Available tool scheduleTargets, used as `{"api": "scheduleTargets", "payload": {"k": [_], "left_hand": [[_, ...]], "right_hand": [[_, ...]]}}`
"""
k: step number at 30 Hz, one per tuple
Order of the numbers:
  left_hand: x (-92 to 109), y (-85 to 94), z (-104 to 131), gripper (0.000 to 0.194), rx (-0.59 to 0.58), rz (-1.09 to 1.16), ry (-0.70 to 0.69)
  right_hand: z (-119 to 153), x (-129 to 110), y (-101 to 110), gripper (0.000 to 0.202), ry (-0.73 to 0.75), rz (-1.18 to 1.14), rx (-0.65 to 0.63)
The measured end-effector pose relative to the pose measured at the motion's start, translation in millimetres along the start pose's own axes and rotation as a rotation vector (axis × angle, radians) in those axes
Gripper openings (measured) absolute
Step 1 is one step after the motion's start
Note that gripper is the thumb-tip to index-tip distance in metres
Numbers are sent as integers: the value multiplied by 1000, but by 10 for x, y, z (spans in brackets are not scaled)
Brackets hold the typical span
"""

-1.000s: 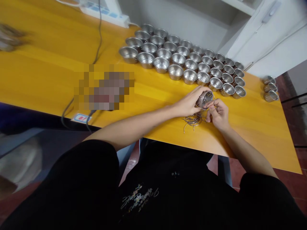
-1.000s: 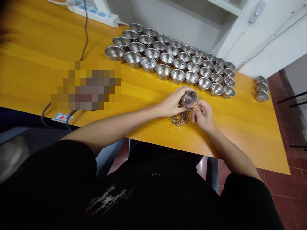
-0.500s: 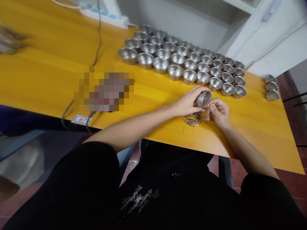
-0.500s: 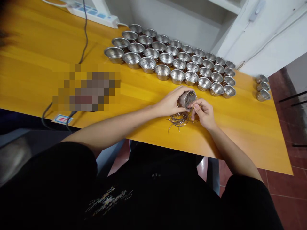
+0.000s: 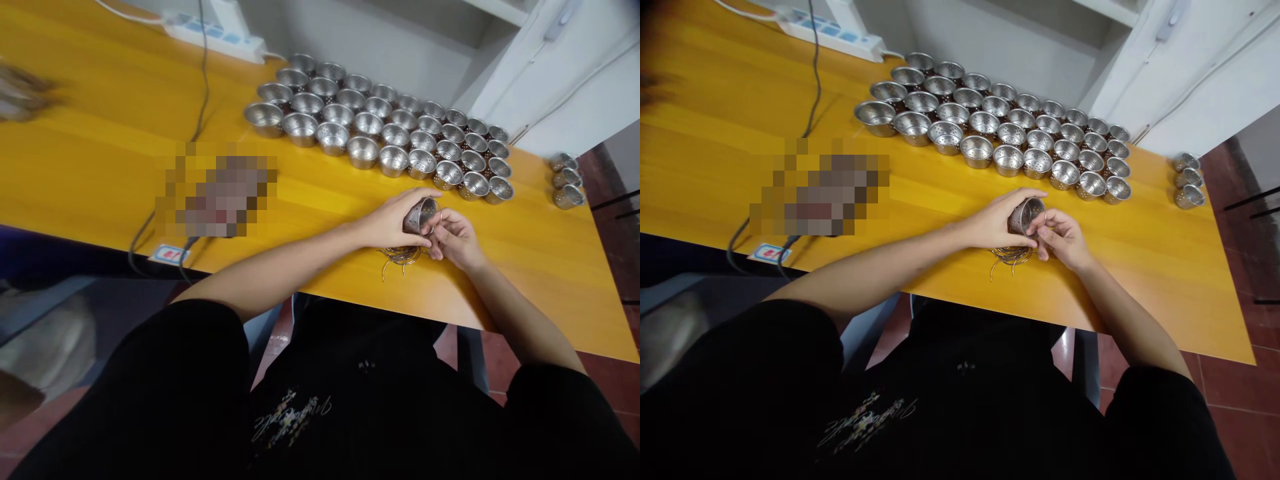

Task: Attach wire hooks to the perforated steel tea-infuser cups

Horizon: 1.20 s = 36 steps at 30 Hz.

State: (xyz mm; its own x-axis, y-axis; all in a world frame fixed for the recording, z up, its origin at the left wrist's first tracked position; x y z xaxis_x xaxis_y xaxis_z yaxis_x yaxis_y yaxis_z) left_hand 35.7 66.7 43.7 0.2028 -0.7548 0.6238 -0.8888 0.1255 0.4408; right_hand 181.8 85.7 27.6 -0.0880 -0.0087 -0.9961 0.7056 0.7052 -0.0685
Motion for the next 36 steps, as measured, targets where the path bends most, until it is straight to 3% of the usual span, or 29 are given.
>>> {"api": "scheduleTargets", "payload": {"k": [6, 12, 19, 27, 36], "left_hand": [[-22, -36, 14, 89, -44, 74, 20], [-52, -6, 7, 86, 25, 74, 100], [-25, 2, 0, 88, 31, 19, 116], [5, 4, -27, 83, 32, 42, 48], [-47, -12, -44, 82, -1, 18, 83]], "right_hand": [[62, -33, -112, 39, 4, 115, -33], [113, -87, -79, 46, 65, 170, 177], [127, -55, -62, 46, 73, 183, 266], [110, 4, 25, 47, 70, 152, 280], [107, 88, 116, 46, 71, 79, 318]]}}
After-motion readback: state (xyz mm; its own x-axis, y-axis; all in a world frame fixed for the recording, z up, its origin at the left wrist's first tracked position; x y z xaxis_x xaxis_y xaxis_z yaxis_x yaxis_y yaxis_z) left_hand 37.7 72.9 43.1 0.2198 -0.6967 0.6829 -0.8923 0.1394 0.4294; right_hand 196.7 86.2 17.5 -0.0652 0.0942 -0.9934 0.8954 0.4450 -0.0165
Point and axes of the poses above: each hand's wrist, its own z-axis away from the middle knuckle, its own y-axis out of the back of the hand, x = y × z, the point moved 9 cm from there along -z, towards the middle knuckle, and after that the axes turned 7 degrees about -y, right-handed, at the moved point
